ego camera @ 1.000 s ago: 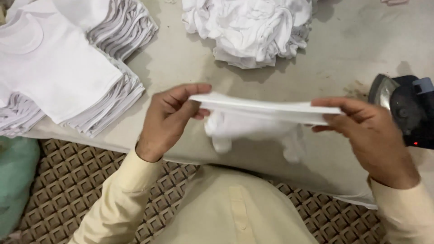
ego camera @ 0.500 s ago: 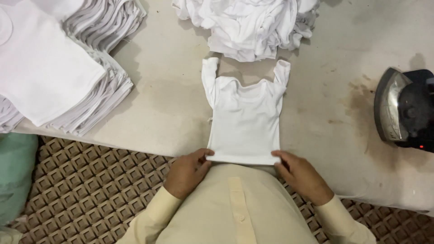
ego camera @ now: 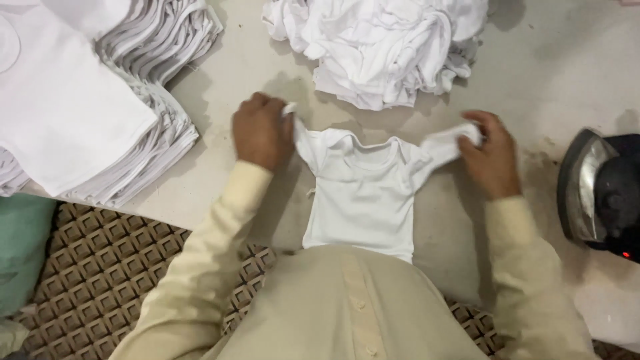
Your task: The person is ironing and folding white baby onesies on a work table.
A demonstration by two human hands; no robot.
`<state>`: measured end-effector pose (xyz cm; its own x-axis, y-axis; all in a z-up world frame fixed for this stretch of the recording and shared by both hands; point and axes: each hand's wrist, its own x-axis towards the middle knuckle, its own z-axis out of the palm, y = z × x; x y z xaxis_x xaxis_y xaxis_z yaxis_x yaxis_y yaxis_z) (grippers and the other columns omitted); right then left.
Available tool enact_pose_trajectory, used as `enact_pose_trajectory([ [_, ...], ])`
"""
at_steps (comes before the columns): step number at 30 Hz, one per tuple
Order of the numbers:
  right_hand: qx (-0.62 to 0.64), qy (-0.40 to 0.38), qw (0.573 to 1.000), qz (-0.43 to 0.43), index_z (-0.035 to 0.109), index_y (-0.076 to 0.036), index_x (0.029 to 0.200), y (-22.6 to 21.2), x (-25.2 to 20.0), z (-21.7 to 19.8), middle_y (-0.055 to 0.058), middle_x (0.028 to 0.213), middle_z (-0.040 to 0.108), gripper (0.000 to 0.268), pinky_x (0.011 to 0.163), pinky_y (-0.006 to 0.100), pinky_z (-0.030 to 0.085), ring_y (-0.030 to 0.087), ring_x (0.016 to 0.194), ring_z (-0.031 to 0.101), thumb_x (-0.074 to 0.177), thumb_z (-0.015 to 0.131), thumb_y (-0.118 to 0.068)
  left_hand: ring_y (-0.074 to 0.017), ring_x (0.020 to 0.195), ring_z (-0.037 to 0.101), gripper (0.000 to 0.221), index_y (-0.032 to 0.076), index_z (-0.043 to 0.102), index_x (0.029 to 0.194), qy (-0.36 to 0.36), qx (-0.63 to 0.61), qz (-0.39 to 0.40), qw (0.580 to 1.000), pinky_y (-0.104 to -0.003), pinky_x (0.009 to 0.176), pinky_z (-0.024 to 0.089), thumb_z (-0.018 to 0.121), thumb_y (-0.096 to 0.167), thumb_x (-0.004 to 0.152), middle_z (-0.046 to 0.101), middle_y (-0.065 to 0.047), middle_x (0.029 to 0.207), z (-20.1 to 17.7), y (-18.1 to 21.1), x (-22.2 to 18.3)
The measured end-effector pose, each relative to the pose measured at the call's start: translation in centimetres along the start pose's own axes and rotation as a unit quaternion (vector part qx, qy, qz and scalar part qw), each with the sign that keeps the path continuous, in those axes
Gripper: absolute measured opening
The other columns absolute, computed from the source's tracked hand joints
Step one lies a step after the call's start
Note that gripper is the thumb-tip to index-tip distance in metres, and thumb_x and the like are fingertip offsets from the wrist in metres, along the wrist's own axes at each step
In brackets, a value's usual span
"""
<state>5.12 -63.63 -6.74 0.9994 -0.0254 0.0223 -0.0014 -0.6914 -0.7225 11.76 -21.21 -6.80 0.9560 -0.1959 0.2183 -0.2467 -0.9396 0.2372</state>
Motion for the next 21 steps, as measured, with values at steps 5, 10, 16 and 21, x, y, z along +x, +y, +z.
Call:
enact_pose_trajectory([
  [5, -0.228, 0.164, 0.959, 0.032, 0.071, -0.002, 0.132, 2.0, -8.0, -0.4, 0.017, 0.112, 0.058, 0.028, 0.073, 0.046, 0.055, 0.039, 0.085, 0.068, 0.104, 0.075, 0.0, -0.0334, 0.075, 0.071, 0.027, 0.006, 0.077, 0.093, 0.047, -0.183, -0.281, 0.941, -0.041, 0.066, 0.056, 0.09, 0.03, 0.092, 0.069, -0.015, 0.081, -3.7, -4.4, -9.5],
  [10, -0.183, -0.031, 0.959, -0.216, 0.07, -0.015, 0.125, -10.5, -3.5, 9.9, 0.008, 0.097, 0.063, 0.025, 0.077, 0.039, 0.057, 0.029, 0.088, 0.07, 0.102, 0.061, -0.011, -0.0262, 0.071, 0.072, 0.025, 0.007, 0.079, 0.095, 0.024, -0.298, -0.33, 0.895, -0.038, 0.061, 0.058, 0.088, 0.03, 0.09, 0.074, -0.014, 0.079, -2.1, -3.8, -8.1],
  [16, -0.235, -0.113, 0.946, -0.191, 0.063, -0.025, 0.134, -13.1, 1.7, 13.4, 0.006, 0.091, 0.071, 0.032, 0.069, 0.044, 0.059, 0.03, 0.078, 0.074, 0.113, 0.043, -0.04, -0.0357, 0.086, 0.075, 0.03, 0.012, 0.08, 0.107, -0.118, -0.256, -0.297, 0.912, -0.044, 0.07, 0.059, 0.076, 0.039, 0.096, 0.076, -0.014, 0.085, -0.7, -6.6, -7.8],
  [21, -0.229, -0.169, 0.947, -0.146, 0.054, -0.022, 0.136, -13.0, 3.2, 13.1, 0.01, 0.095, 0.077, 0.032, 0.074, 0.047, 0.06, 0.032, 0.082, 0.076, 0.112, 0.044, -0.039, -0.0425, 0.109, 0.07, 0.038, 0.008, 0.068, 0.13, -0.155, -0.315, -0.252, 0.902, -0.054, 0.092, 0.056, 0.071, 0.025, 0.097, 0.076, -0.021, 0.107, -4.6, -4.5, -6.2],
])
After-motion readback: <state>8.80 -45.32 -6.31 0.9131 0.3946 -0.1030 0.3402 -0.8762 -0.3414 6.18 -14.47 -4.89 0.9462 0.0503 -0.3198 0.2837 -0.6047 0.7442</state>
